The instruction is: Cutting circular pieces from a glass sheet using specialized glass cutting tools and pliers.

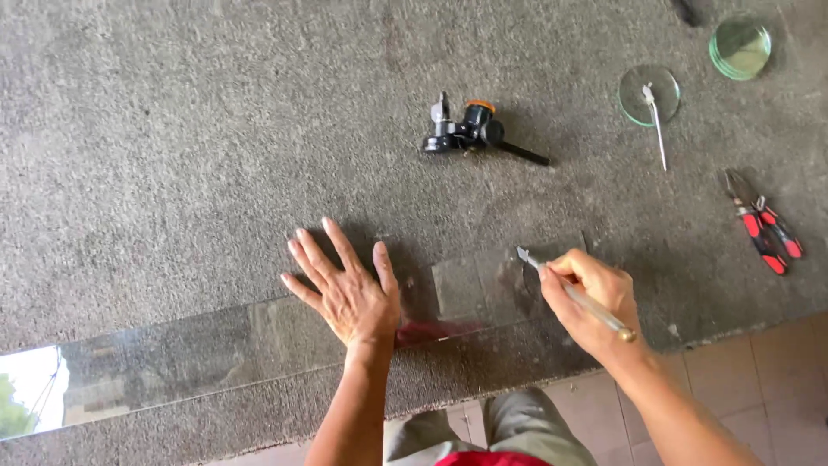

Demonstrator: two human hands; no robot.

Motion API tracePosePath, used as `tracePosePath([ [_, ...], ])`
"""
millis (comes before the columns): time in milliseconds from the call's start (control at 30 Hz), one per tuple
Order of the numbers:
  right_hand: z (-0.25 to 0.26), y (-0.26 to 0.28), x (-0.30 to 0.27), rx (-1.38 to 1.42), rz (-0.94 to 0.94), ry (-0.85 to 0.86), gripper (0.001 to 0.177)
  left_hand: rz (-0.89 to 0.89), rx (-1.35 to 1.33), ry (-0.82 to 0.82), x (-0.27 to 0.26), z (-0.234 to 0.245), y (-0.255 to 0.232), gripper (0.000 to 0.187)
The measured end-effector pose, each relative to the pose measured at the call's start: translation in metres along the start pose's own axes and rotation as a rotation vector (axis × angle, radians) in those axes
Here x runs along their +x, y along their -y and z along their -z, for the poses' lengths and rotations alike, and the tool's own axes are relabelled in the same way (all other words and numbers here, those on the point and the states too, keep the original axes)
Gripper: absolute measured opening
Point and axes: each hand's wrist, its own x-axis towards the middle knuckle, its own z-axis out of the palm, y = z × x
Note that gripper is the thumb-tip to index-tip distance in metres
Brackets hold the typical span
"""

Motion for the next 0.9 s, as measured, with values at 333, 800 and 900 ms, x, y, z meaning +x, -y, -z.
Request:
tracePosePath([
  [333,-0.003,0.001,0.006,0.012,0.037,0.057,0.018,-0.003,0.008,0.02,-0.002,-0.002,0.001,0.079],
  [800,0.012,-0.027,-0.03,0.049,-0.135,0.039,0.018,-0.048,-0.078,-0.082,-0.013,0.002,0.005,0.079],
  [900,0.027,-0.076,-0.037,0.407,-0.2,-0.042,0.009,-0.15,-0.264,-0.277,-0.021,0.026,0.002,0.075],
])
